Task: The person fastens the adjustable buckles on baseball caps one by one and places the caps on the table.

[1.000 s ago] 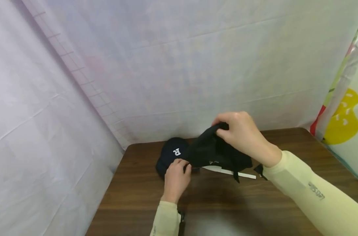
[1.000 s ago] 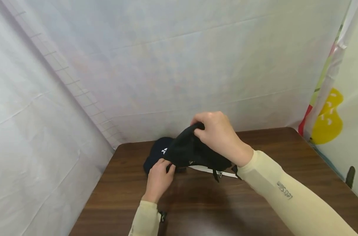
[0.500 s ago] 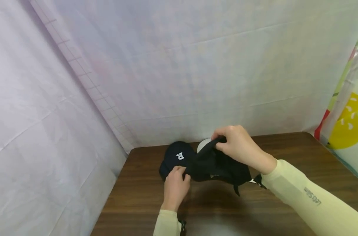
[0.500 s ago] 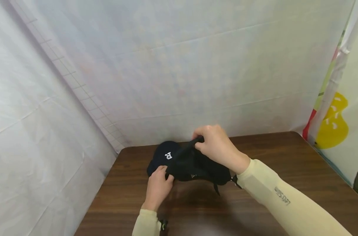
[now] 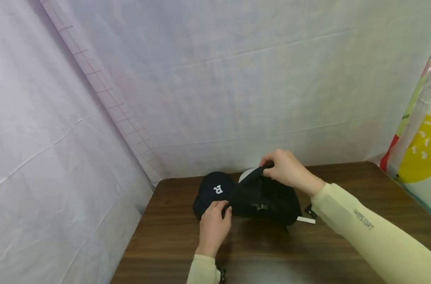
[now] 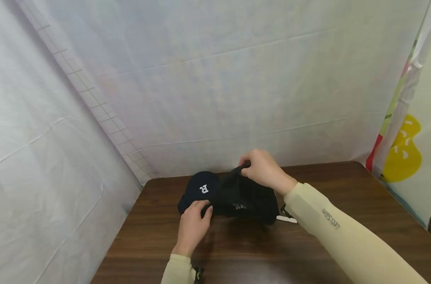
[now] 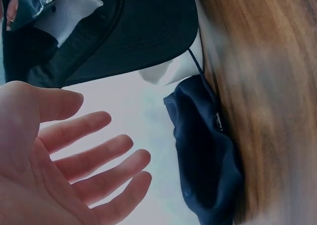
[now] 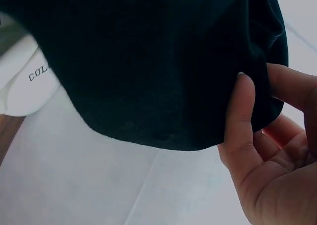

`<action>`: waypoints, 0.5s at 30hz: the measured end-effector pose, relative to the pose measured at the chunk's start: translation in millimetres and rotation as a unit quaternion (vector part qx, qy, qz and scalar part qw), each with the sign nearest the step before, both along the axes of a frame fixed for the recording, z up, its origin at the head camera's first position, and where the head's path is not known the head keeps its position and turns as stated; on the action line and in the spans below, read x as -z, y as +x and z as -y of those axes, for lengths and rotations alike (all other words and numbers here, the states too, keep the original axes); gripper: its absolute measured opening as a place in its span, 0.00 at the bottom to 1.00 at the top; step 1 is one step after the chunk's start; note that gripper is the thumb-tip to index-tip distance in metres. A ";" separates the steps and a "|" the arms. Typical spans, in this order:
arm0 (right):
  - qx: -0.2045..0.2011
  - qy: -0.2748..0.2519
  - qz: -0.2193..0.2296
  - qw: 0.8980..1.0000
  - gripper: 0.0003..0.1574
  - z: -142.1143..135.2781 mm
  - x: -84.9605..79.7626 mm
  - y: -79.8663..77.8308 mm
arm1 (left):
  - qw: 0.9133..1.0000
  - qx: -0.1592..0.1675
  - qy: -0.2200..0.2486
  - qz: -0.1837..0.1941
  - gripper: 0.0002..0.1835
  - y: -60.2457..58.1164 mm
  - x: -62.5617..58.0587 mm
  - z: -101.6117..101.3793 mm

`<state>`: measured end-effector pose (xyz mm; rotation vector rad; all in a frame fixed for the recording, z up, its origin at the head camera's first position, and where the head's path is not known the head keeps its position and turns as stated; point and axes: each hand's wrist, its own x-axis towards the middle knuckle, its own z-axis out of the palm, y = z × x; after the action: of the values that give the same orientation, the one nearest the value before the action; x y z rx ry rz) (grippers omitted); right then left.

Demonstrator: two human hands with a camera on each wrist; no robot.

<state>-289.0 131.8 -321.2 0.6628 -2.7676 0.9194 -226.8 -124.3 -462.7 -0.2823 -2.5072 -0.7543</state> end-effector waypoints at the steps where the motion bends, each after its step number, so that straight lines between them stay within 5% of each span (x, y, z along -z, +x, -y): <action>1: 0.001 -0.001 0.007 1.000 0.07 -0.5 -0.9 -2.3 | 1.000 0.000 -0.001 -0.006 0.13 -0.1 -1.0 -0.4; 8: 0.002 0.009 -0.001 1.000 0.06 0.1 -3.8 -12.4 | 0.999 -0.018 0.004 -0.042 0.15 1.6 -13.5 -3.4; 15: 0.011 0.011 -0.004 1.000 0.06 -1.9 -2.1 -21.9 | 0.987 0.026 -0.005 -0.159 0.17 1.4 -37.7 -12.5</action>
<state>-310.9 133.7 -319.1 0.6353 -2.7755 0.8819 -225.5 -111.7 -424.9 -0.4359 -2.2108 -0.6589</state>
